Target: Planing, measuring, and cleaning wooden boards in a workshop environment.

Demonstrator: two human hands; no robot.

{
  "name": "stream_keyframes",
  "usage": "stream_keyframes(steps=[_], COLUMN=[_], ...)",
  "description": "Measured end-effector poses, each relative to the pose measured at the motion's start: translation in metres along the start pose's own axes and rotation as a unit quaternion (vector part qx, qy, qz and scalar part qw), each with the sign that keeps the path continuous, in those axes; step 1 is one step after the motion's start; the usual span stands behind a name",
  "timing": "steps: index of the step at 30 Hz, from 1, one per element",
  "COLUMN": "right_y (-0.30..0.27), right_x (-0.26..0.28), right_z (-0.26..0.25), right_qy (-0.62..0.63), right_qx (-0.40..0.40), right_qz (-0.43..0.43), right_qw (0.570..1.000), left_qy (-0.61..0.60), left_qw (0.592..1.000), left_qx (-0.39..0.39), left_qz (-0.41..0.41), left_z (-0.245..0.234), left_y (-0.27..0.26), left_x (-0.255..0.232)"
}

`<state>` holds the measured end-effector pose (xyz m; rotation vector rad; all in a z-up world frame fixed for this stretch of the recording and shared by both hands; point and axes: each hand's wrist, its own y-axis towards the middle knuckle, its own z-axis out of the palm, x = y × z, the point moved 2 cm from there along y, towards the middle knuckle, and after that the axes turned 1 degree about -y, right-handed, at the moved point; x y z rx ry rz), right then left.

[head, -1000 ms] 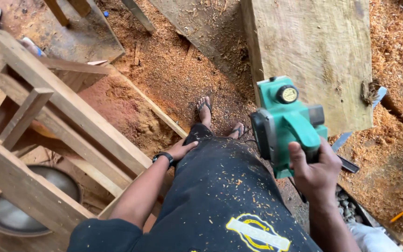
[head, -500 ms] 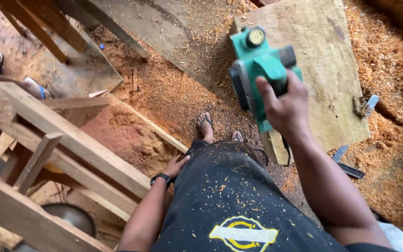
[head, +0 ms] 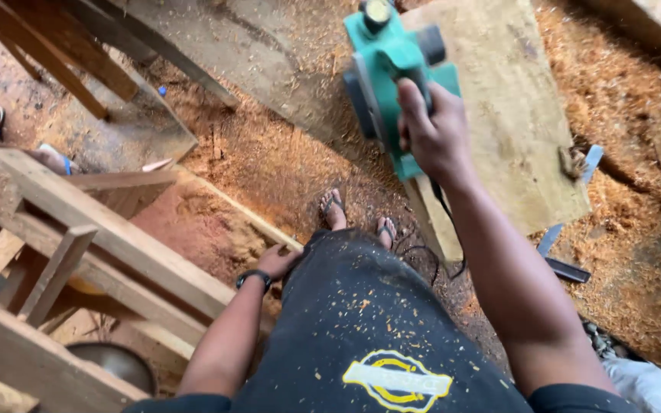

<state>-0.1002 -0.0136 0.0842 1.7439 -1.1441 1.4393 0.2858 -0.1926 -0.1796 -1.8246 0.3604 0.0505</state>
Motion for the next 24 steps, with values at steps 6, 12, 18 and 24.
stream_keyframes(steps=[6,12,18,24], right_y=[-0.136,-0.109,-0.004,0.054], right_x=[-0.013,-0.029,-0.008,0.004], right_z=[-0.051,-0.043,-0.003,0.020], right_qy=[-0.117,-0.079,-0.038,-0.028], right_qx=[0.003,-0.030,-0.038,-0.015], right_qz=[0.047,0.034,-0.034,-0.016], right_qw=[0.992,0.996,0.998,0.999], left_qy=[-0.033,-0.082,-0.089,-0.099], left_qw=[0.999,0.996,0.996,0.995], left_qx=[0.002,0.001,-0.021,-0.003], left_qz=[0.037,0.020,0.009,-0.005], left_z=[0.048,0.052,0.038,0.021], left_y=[0.055,0.042,0.035,-0.002], left_x=[0.020,0.024,0.036,0.016])
